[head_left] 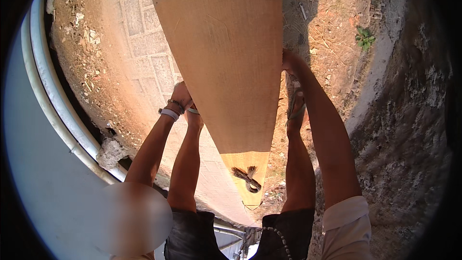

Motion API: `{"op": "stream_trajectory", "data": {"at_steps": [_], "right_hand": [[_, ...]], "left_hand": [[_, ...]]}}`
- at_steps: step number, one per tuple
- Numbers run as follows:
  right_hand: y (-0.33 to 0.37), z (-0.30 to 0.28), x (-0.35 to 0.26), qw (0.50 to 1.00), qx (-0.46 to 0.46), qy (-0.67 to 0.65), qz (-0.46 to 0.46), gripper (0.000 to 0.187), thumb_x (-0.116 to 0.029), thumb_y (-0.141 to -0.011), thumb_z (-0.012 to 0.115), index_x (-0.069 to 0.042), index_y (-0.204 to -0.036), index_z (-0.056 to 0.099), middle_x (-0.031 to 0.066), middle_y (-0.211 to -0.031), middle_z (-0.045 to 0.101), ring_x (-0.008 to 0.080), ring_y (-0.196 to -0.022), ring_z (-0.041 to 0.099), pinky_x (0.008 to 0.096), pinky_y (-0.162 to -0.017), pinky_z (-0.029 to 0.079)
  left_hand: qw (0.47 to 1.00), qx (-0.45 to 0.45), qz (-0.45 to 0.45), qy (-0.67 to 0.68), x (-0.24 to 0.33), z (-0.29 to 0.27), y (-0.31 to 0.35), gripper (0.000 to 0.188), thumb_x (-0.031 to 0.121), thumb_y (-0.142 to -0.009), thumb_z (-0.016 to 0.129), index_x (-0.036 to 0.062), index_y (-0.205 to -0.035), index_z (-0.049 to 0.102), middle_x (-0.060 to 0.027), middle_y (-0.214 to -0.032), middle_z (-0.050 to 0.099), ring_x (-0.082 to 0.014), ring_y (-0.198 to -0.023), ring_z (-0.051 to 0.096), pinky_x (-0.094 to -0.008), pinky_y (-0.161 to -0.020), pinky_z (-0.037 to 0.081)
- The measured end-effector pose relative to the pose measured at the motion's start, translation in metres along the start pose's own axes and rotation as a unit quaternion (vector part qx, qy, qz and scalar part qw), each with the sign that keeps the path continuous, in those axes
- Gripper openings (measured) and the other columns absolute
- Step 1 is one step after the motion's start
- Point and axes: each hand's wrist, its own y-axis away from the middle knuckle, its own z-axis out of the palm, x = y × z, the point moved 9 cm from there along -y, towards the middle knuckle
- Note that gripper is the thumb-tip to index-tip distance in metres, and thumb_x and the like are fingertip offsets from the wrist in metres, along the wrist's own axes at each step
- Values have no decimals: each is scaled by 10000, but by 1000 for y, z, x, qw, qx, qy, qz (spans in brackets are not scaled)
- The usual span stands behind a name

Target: The person ties a bundle of long wooden planks together using thin wire, wrapping the wire around the planks and twisting the ends by hand.

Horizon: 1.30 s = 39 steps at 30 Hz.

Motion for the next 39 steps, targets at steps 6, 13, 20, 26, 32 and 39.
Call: {"op": "stream_trajectory", "data": {"at_steps": [6, 13, 20, 26, 32, 39], "right_hand": [[99, -23, 54, 981, 11, -47, 188, 245, -193, -924, 454, -40, -1094, 541, 54, -727, 546, 143, -620, 517, 258, -500, 409], [227, 77, 15, 749, -10, -647, 143, 118, -188, -965, 436, -94, -997, 500, -69, -623, 349, 32, -479, 292, 178, -408, 244], [258, 136, -19, 676, 54, -721, 144, 138, -214, -979, 432, -105, -1029, 501, -64, -631, 378, 48, -485, 303, 196, -441, 283], [259, 109, 6, 799, 80, -586, 108, 157, -233, -974, 403, -102, -1009, 482, -76, -634, 360, 32, -479, 287, 184, -412, 248], [227, 86, 10, 850, 36, -514, 111, 188, -232, -971, 419, -85, -1055, 502, -52, -666, 403, 36, -476, 298, 189, -420, 274], [207, 56, 61, 858, 15, -486, 165, 187, -230, -961, 431, -75, -1033, 508, -53, -678, 412, 40, -480, 301, 203, -425, 272]], "left_hand": [[789, -144, -402, 442, 6, -25, 83, 290, 299, -965, 410, 129, -738, 472, 56, -548, 396, -63, -413, 341, -226, -365, 264], [363, -28, -369, 855, 141, -2, 123, 269, 282, -993, 371, 173, -747, 375, 78, -560, 214, -56, -415, 196, -206, -347, 168], [361, 135, -373, 844, 190, -2, 113, 314, 276, -962, 396, 178, -668, 346, 65, -509, 186, -67, -380, 159, -233, -328, 136], [363, 159, -403, 825, 219, -4, 127, 288, 293, -951, 413, 178, -694, 355, 68, -512, 208, -70, -376, 179, -232, -326, 151], [436, 302, -426, 733, 255, 3, 125, 233, 282, -932, 438, 170, -737, 376, 57, -528, 237, -63, -393, 204, -231, -347, 176], [490, 278, -413, 715, 307, 21, 110, 313, 323, -958, 401, 150, -702, 352, 48, -532, 231, -66, -402, 198, -245, -376, 183]]}}
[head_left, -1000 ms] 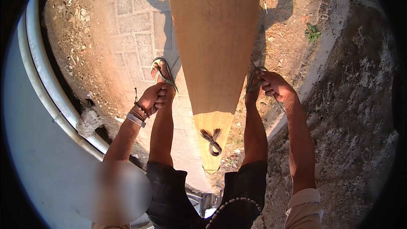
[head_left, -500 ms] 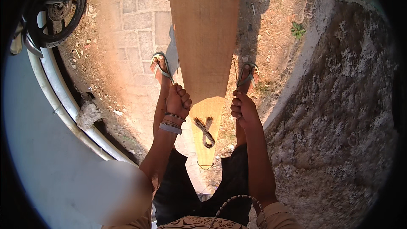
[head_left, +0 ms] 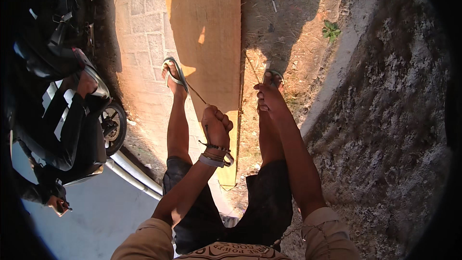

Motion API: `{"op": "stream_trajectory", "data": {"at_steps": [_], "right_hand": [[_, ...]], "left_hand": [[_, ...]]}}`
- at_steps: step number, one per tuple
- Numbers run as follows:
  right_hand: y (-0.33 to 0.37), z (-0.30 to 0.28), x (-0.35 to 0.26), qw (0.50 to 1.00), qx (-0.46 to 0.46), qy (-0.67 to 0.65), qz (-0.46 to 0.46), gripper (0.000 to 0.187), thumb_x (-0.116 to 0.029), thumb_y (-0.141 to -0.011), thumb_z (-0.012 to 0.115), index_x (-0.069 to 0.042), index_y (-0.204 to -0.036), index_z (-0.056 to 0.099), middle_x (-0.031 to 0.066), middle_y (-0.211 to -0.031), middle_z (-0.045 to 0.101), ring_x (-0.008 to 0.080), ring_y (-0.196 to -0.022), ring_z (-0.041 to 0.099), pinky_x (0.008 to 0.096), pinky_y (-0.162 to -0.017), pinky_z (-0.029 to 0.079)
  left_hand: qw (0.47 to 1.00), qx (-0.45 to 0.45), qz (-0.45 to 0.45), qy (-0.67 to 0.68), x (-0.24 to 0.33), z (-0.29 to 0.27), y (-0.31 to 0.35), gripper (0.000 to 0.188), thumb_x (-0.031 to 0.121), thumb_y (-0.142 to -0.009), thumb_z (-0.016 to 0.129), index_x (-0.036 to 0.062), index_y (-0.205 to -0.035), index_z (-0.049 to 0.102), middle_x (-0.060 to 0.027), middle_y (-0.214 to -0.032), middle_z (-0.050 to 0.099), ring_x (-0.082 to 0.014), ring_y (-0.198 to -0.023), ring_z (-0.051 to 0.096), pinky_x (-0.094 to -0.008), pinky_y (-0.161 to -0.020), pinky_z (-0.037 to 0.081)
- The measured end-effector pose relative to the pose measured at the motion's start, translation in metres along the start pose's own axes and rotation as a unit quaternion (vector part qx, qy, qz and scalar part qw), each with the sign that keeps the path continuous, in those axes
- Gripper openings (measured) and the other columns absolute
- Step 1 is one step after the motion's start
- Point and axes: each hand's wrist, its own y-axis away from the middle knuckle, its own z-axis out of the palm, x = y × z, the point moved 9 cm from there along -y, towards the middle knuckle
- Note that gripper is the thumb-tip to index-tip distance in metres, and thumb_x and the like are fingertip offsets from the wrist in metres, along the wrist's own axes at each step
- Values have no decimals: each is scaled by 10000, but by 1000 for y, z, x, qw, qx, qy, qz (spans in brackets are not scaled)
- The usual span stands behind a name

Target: The person ties a bundle of long wooden planks together using thin wire, wrapping the wire around the planks and twisting the ends by hand.

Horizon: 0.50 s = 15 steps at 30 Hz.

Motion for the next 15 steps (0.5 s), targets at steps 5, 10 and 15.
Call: {"op": "stream_trajectory", "data": {"at_steps": [5, 10, 15], "right_hand": [[15, 44, -11, 994, -61, -83, -37, 221, -258, -944, 482, -80, -1058, 545, -21, -794, 503, 84, -704, 500, 218, -623, 432], [-2, 41, -17, 990, -136, -26, -24, 341, -345, -927, 525, -64, -1102, 608, 55, -1148, 603, 131, -1006, 559, 339, -929, 387], [-14, 44, -30, 956, -88, 199, -197, 425, -326, -926, 545, 21, -1170, 582, 89, -989, 663, 146, -945, 605, 277, -871, 444]], "left_hand": [[988, -63, 121, -74, -15, 28, -36, 335, 346, -984, 382, 97, -777, 466, -29, -748, 541, -126, -728, 518, -281, -664, 412], [929, -60, 222, -290, -10, 37, -52, 400, 331, -988, 392, 21, -891, 626, -17, -773, 622, -109, -733, 556, -256, -658, 427], [900, -99, 299, -303, -4, 43, -55, 379, 291, -975, 446, -25, -929, 650, -13, -772, 621, -76, -729, 541, -238, -641, 432]]}}
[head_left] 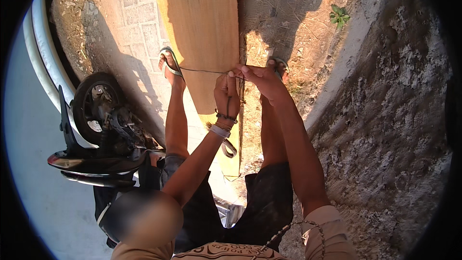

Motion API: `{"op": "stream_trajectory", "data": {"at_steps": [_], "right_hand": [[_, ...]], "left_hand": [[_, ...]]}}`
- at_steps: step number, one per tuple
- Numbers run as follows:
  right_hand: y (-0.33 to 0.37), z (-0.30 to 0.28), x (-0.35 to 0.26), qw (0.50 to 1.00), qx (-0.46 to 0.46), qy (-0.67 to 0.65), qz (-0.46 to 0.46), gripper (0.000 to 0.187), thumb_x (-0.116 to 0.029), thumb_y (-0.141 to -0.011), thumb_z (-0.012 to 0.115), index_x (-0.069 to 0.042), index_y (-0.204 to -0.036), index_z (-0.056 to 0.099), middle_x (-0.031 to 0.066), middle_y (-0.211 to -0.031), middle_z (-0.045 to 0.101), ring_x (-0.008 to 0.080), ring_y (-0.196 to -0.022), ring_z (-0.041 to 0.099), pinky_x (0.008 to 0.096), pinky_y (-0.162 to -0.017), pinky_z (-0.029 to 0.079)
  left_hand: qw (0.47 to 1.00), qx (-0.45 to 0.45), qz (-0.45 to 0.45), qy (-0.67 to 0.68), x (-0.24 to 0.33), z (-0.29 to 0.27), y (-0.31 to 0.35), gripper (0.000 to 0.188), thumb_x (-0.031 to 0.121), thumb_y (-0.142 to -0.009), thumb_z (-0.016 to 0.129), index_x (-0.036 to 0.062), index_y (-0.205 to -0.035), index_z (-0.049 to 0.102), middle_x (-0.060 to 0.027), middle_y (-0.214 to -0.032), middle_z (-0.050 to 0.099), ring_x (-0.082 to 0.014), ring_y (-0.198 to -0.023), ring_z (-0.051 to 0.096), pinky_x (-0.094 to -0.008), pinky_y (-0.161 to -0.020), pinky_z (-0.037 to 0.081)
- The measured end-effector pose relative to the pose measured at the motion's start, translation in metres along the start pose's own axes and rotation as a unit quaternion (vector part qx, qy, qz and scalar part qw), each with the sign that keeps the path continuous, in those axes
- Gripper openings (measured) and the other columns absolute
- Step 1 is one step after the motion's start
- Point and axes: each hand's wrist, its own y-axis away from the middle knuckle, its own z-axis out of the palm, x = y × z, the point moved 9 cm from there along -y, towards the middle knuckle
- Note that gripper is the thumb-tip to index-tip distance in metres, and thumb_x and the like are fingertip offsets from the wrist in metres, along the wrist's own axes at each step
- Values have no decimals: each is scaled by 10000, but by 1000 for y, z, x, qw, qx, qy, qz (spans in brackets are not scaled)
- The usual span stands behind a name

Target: The person ties a bundle of long wooden planks together using thin wire, wrapping the wire around the planks and twisting the ends by hand.

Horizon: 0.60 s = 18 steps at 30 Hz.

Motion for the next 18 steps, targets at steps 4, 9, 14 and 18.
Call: {"op": "stream_trajectory", "data": {"at_steps": [4, 9, 14, 18], "right_hand": [[-8, 8, -22, 995, 57, 45, -73, 358, -306, -863, 641, 28, -987, 660, 95, -740, 678, 122, -668, 641, 244, -612, 484], [-8, 10, -33, 987, 53, 145, -36, 314, -290, -815, 689, 23, -817, 656, 78, -638, 654, 124, -566, 614, 257, -542, 467], [-20, 13, -18, 988, -50, 99, 102, 348, -331, -806, 709, 7, -727, 676, 43, -587, 617, 104, -509, 552, 249, -506, 441], [-33, 12, -21, 979, -85, 177, 56, 341, -333, -814, 701, 1, -750, 676, 33, -616, 631, 91, -545, 562, 246, -513, 442]], "left_hand": [[989, -34, -126, 69, -14, 0, -10, 382, 322, -967, 456, -7, -1015, 643, -31, -875, 632, -80, -773, 556, -220, -652, 427], [931, -231, -279, 32, -25, -6, -17, 377, 328, -945, 436, 20, -1055, 623, -55, -933, 653, -113, -834, 607, -221, -677, 451], [871, -329, -363, 44, -18, -3, -17, 314, 302, -954, 407, 74, -1044, 603, -33, -921, 651, -107, -893, 605, -250, -738, 448], [840, -417, -341, -67, -13, 4, -33, 418, 397, -956, 398, 39, -1021, 603, -47, -833, 652, -145, -797, 643, -274, -690, 480]]}}
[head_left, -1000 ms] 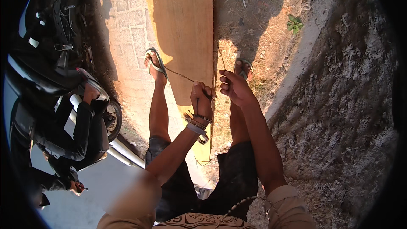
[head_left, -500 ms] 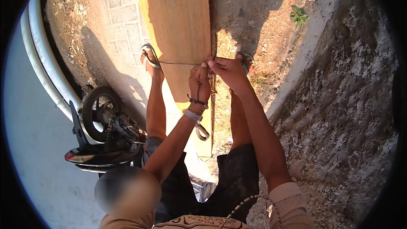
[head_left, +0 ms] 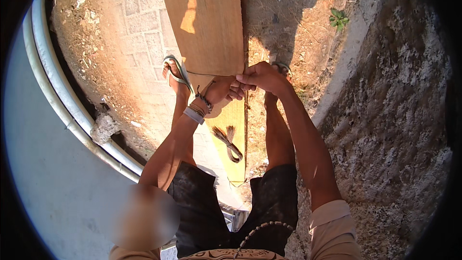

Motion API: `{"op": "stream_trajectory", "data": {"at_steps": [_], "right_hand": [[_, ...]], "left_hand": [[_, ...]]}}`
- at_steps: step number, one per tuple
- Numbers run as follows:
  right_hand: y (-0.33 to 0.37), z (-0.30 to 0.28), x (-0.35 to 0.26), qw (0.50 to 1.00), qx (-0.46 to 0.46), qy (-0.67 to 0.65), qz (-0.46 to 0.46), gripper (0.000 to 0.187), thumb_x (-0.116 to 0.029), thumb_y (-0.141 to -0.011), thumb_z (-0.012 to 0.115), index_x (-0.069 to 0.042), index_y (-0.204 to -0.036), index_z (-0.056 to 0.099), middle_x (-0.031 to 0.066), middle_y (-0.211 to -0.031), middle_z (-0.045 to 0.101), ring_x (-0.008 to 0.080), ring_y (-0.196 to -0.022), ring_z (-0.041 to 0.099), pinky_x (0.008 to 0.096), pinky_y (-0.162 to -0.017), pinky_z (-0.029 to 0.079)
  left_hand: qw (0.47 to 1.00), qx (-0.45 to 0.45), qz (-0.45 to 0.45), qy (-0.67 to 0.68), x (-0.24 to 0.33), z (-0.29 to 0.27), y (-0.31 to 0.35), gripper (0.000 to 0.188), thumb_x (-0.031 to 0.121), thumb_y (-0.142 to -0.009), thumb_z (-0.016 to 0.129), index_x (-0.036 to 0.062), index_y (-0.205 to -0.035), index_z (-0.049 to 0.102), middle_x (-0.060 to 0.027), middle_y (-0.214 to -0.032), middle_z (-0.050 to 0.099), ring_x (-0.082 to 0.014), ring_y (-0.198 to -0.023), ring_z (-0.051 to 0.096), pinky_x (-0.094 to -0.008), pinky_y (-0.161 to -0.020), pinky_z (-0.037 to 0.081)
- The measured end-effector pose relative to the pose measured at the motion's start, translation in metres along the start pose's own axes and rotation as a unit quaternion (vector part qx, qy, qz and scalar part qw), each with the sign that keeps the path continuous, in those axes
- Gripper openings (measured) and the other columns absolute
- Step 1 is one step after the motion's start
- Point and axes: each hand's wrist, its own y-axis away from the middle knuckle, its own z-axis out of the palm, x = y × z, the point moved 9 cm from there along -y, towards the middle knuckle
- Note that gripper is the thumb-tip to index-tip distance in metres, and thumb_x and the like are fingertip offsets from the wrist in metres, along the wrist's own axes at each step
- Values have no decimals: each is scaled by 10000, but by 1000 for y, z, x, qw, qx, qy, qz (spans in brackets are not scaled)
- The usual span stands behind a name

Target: The person ties a bundle of long wooden planks together using thin wire, wrapping the wire around the planks and twisting the ends by hand.

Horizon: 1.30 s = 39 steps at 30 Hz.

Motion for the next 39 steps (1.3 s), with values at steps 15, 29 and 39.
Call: {"op": "stream_trajectory", "data": {"at_steps": [15, 29, 39], "right_hand": [[-30, 0, -7, 994, -104, 17, -32, 258, -246, -873, 643, 6, -821, 669, 10, -604, 571, 97, -564, 513, 238, -557, 426], [-41, -34, -32, 930, -107, 327, -132, 276, -258, -898, 552, -39, -1027, 659, 143, -866, 664, 270, -833, 637, 377, -748, 477], [-19, -31, -32, 925, -32, 297, -236, 210, -158, -910, 519, -11, -1005, 637, 162, -872, 658, 313, -824, 631, 403, -742, 484]], "left_hand": [[993, -10, 118, 20, -7, -10, -15, 448, 487, -956, 395, 84, -771, 464, 2, -632, 444, -113, -549, 540, -250, -533, 469], [960, -47, 129, -243, 48, -23, -15, 225, 209, -934, 443, 28, -969, 573, -26, -637, 537, -109, -599, 574, -267, -586, 438], [871, 280, 173, -365, 37, 0, -23, 331, 290, -942, 433, -14, -823, 491, -270, -722, 572, -459, -737, 563, -473, -609, 427]]}}
